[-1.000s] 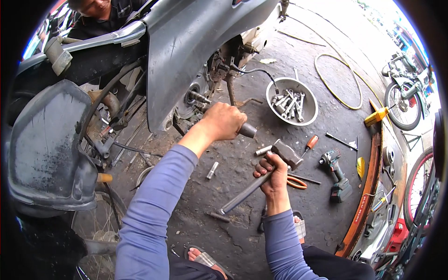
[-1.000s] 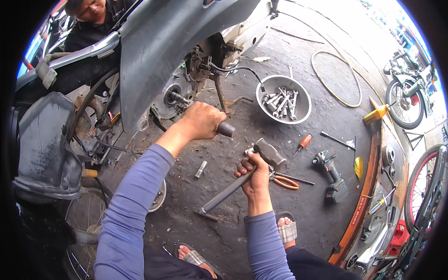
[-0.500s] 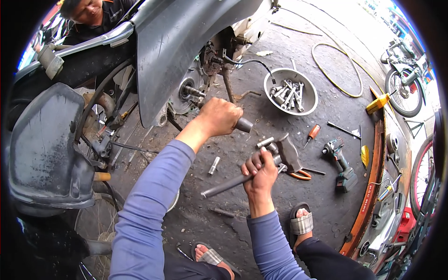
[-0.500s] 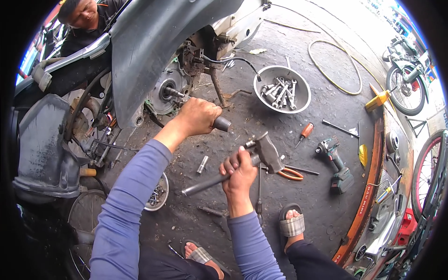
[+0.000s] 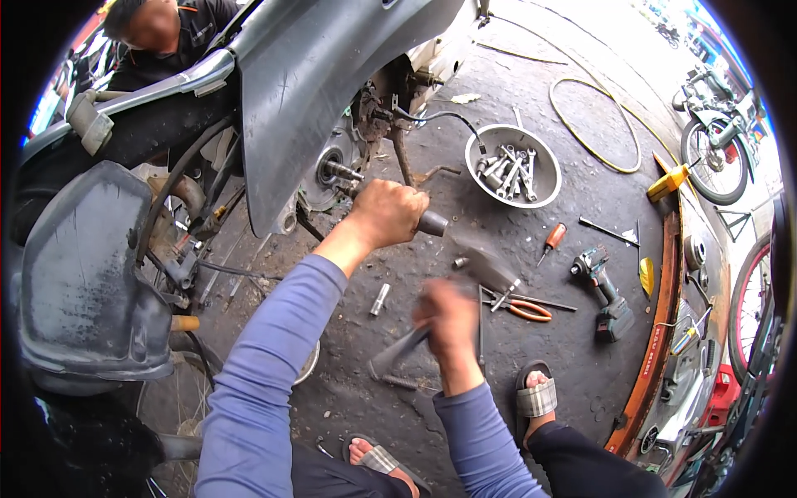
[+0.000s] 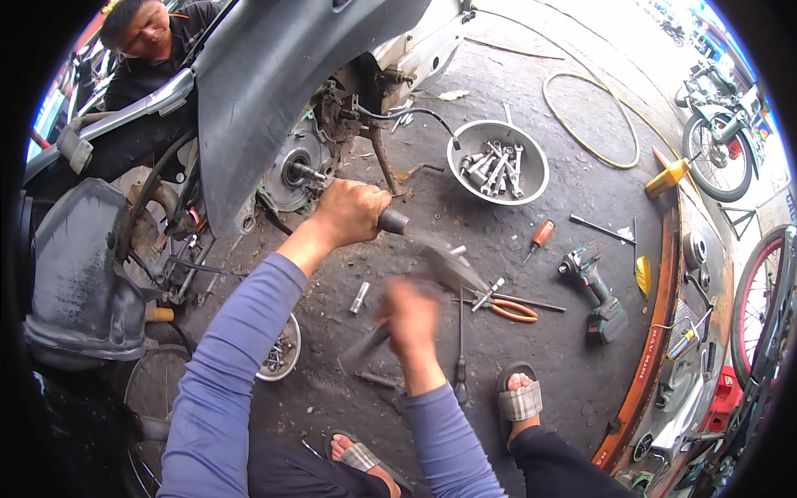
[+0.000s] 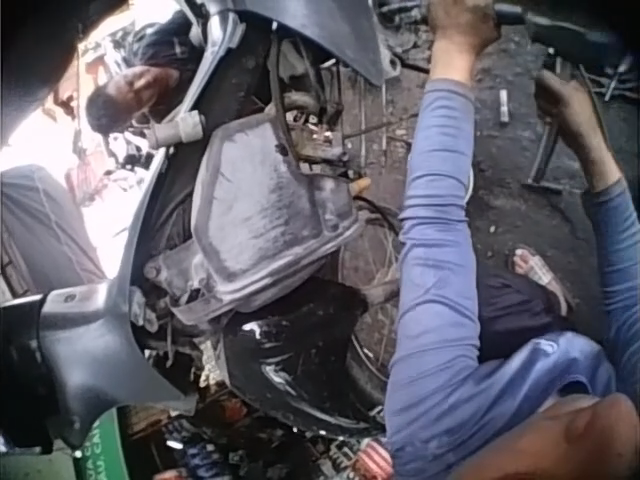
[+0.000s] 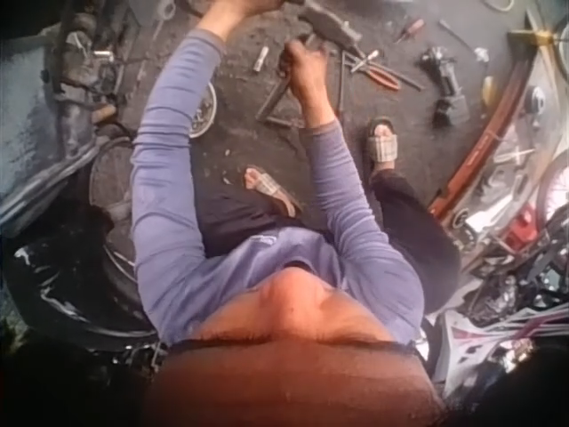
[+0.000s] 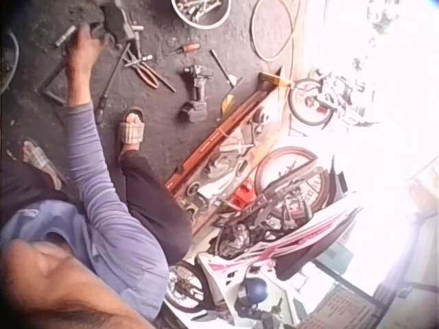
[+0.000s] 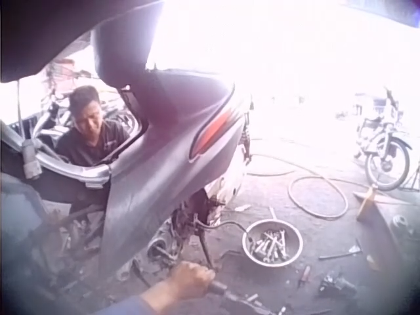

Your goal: Disassembling and inspecting internal engine and transmission components of a motorcycle.

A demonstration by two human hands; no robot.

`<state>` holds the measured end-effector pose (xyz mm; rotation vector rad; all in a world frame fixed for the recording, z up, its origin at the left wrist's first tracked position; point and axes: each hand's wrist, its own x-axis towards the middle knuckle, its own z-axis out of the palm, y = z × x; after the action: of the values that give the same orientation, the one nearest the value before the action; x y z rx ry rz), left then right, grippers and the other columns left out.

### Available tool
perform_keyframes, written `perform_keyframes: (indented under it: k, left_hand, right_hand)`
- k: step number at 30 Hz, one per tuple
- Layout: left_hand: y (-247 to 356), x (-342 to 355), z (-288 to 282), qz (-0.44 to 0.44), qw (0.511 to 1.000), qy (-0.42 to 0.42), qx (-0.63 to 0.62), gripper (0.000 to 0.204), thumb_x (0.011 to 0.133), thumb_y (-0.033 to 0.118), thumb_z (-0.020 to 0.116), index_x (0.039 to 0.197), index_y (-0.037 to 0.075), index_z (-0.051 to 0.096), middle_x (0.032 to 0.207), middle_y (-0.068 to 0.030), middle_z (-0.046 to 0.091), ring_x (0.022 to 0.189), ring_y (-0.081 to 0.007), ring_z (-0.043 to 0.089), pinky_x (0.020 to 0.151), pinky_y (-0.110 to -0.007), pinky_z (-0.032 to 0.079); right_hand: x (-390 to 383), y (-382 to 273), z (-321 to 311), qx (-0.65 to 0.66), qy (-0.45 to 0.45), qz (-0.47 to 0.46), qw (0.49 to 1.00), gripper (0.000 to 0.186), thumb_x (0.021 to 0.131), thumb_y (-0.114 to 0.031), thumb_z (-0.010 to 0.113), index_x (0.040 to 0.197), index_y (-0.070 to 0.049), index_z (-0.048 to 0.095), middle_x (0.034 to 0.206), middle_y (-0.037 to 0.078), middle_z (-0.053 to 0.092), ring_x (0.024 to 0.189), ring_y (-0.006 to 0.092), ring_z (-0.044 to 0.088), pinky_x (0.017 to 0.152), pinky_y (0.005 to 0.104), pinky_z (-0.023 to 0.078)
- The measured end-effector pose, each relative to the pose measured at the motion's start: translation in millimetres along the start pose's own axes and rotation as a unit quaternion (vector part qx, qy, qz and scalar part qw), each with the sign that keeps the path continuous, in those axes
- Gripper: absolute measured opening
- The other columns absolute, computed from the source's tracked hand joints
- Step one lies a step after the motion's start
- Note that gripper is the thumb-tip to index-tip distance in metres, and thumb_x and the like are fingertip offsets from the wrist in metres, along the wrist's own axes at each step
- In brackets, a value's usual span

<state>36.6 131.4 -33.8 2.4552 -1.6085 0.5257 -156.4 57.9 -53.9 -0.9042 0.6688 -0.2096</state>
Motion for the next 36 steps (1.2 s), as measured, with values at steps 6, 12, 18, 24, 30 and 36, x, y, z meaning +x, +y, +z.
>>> perform_keyframes:
  k: [6,12,18,24,30,36]
  left_hand:
    - [-3,-14,0,-0.01,0.998,0.066,0.019,0.018,0.06,0.011,0.067,0.073,0.013,0.056,0.069,-0.0035,0.06,0.069,-0.0228,0.065,0.062,-0.036,0.05]
    - [1,-12,-2,-0.002,0.998,0.058,0.012,0.02,0.059,0.011,0.07,0.074,0.012,0.056,0.071,-0.0036,0.061,0.071,-0.0233,0.065,0.064,-0.037,0.05]
    - [1,6,-32,-0.017,0.998,0.008,-0.063,0.024,0.065,0.016,0.07,0.087,0.009,0.065,0.073,-0.0072,0.062,0.077,-0.0307,0.066,0.074,-0.042,0.053]
    - [4,25,-44,-0.074,0.968,-0.239,-0.028,0.017,0.067,0.026,0.068,0.076,0.011,0.07,0.074,-0.0138,0.069,0.075,-0.0345,0.068,0.071,-0.044,0.055]
    - [5,23,-40,-0.04,0.972,-0.231,-0.005,0.019,0.07,0.021,0.066,0.081,0.007,0.072,0.078,-0.0163,0.07,0.077,-0.0319,0.071,0.07,-0.042,0.056]
    - [1,12,-31,-0.038,0.979,-0.202,-0.01,0.016,0.062,0.021,0.07,0.073,0.011,0.066,0.07,-0.0121,0.067,0.068,-0.0317,0.068,0.064,-0.043,0.054]
  right_hand:
    - [-20,20,4,0.093,-0.031,0.109,0.989,0.028,0.09,-0.018,0.06,0.069,-0.012,0.043,0.056,-0.004,0.038,0.041,0.0082,0.036,0.04,0.0279,0.033]
    - [61,-24,12,0.223,-0.032,0.006,0.974,0.038,0.095,-0.039,0.06,0.072,-0.014,0.043,0.059,-0.005,0.036,0.045,0.0063,0.035,0.043,0.026,0.035]
    - [73,-40,26,0.173,-0.156,0.037,0.972,0.033,0.095,-0.038,0.061,0.08,-0.011,0.051,0.066,-0.004,0.042,0.047,0.0044,0.039,0.043,0.0223,0.035]
    - [67,-38,23,0.138,-0.112,-0.003,0.984,0.029,0.095,-0.031,0.063,0.081,-0.009,0.051,0.063,-0.004,0.04,0.046,0.0075,0.039,0.042,0.0263,0.036]
    - [30,-18,22,0.169,-0.035,-0.027,0.985,0.022,0.09,-0.011,0.061,0.077,-0.011,0.044,0.056,-0.003,0.036,0.041,0.0086,0.037,0.039,0.0274,0.035]
    - [7,-39,-21,0.145,0.001,-0.012,0.989,0.02,0.087,-0.012,0.062,0.077,-0.011,0.044,0.056,-0.005,0.033,0.04,0.0057,0.034,0.037,0.026,0.032]
